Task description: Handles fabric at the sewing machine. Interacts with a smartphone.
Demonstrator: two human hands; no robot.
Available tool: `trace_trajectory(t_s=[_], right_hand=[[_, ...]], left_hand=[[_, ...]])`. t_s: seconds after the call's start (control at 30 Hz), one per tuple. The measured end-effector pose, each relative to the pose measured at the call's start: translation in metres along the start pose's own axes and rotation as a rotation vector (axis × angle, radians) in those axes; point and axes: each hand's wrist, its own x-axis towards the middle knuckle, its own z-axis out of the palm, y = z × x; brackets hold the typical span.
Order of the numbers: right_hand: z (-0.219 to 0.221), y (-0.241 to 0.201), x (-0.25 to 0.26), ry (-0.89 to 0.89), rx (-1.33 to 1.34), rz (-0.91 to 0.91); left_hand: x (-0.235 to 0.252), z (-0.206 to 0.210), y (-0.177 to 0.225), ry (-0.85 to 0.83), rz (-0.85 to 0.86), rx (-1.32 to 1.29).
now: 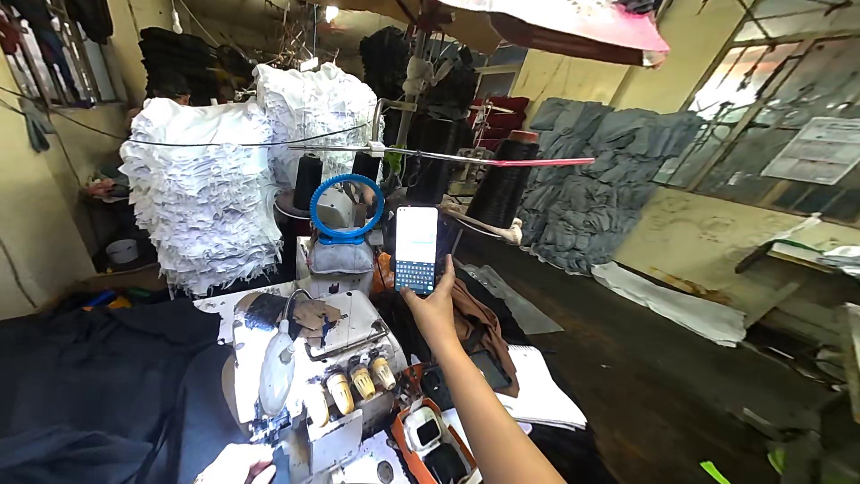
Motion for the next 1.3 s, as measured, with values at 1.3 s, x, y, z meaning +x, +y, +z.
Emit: trace_trajectory(t_s=[1.3], right_hand=[[-0.028,-0.001,0.018,-0.011,0.18,-0.047]], left_hand=[[0.0,-0.001,0.0,-0.006,0.005,0.022]])
